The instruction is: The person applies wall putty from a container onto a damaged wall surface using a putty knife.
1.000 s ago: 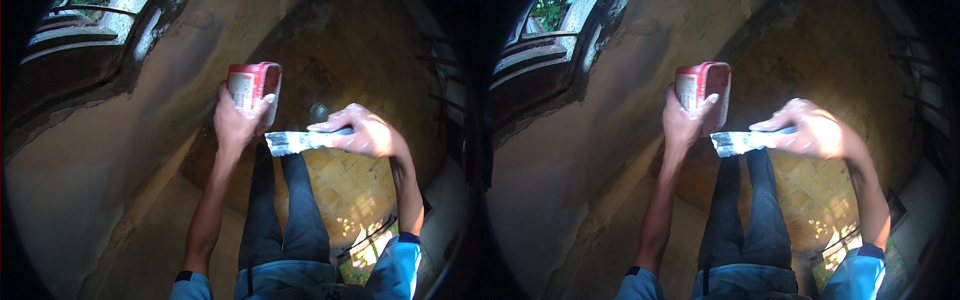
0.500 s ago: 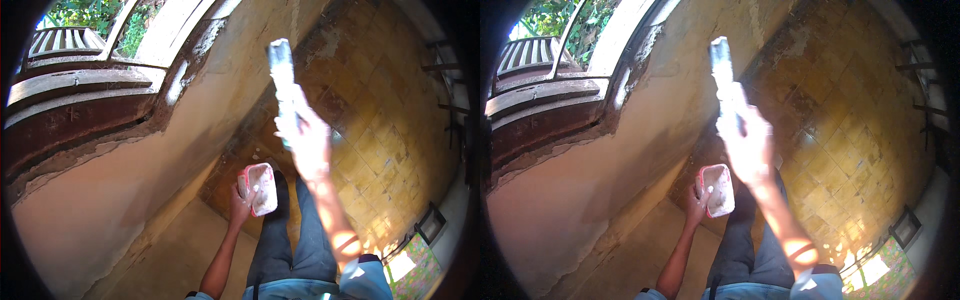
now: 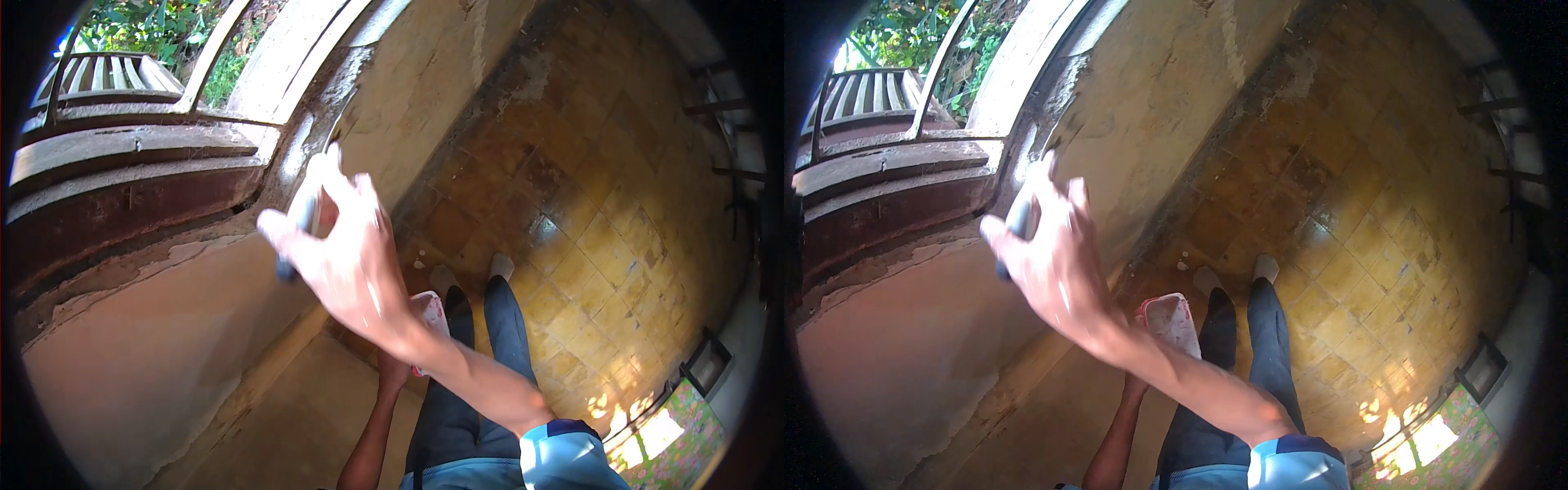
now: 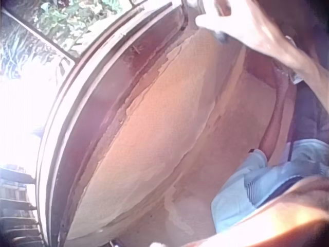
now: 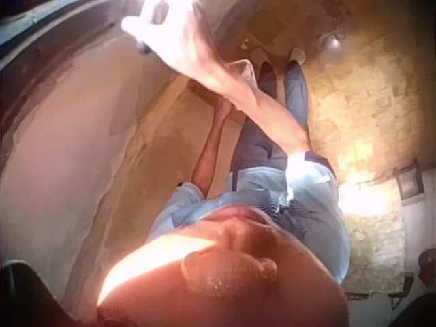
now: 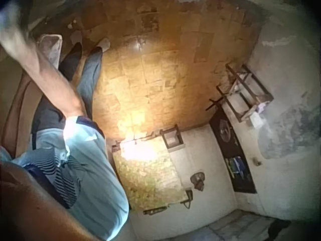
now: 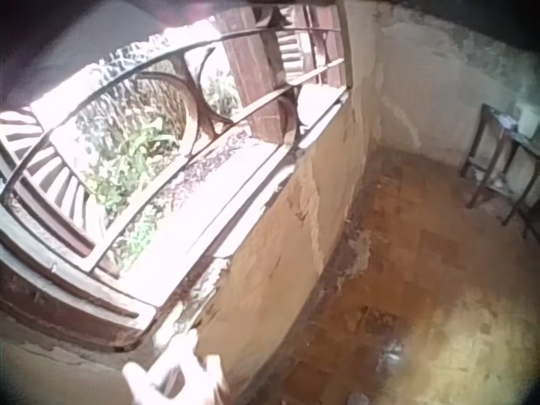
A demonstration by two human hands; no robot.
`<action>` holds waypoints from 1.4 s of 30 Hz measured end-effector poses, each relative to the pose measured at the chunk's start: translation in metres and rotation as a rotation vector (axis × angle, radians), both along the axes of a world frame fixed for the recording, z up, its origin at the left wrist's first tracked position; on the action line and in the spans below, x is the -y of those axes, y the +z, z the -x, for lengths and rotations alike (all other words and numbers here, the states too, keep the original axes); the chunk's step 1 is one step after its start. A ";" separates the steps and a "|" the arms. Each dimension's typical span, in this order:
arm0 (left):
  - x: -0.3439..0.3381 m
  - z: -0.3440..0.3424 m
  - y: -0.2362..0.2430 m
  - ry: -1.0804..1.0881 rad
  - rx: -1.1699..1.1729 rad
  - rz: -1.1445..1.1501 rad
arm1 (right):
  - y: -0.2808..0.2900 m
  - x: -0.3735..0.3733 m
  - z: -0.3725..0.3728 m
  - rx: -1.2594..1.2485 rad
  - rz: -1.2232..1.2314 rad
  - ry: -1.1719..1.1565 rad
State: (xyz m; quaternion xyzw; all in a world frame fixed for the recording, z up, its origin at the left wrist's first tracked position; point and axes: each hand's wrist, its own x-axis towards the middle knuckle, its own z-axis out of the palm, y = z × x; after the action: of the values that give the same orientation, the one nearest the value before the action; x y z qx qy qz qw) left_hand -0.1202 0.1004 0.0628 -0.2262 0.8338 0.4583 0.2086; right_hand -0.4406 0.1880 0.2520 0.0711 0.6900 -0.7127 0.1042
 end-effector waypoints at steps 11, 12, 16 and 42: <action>-0.031 0.024 0.027 0.471 0.147 -0.126 | -0.139 -0.067 -0.071 0.135 0.123 -0.083; -0.028 0.018 0.023 0.462 0.142 -0.120 | -0.153 -0.057 -0.058 0.133 0.075 -0.136; -0.026 0.006 0.027 0.484 0.266 -0.121 | -0.179 -0.021 -0.018 -0.126 -0.128 -0.234; -0.012 -0.040 0.025 0.480 0.307 0.049 | -0.212 0.007 0.005 -0.130 -0.162 -0.046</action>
State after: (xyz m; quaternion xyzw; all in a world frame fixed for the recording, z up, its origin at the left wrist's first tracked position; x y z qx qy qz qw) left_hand -0.0801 0.1127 0.0877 -0.4889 0.7258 0.4349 0.2122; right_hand -0.4456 0.1812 0.0399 0.0485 0.7490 -0.6598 0.0368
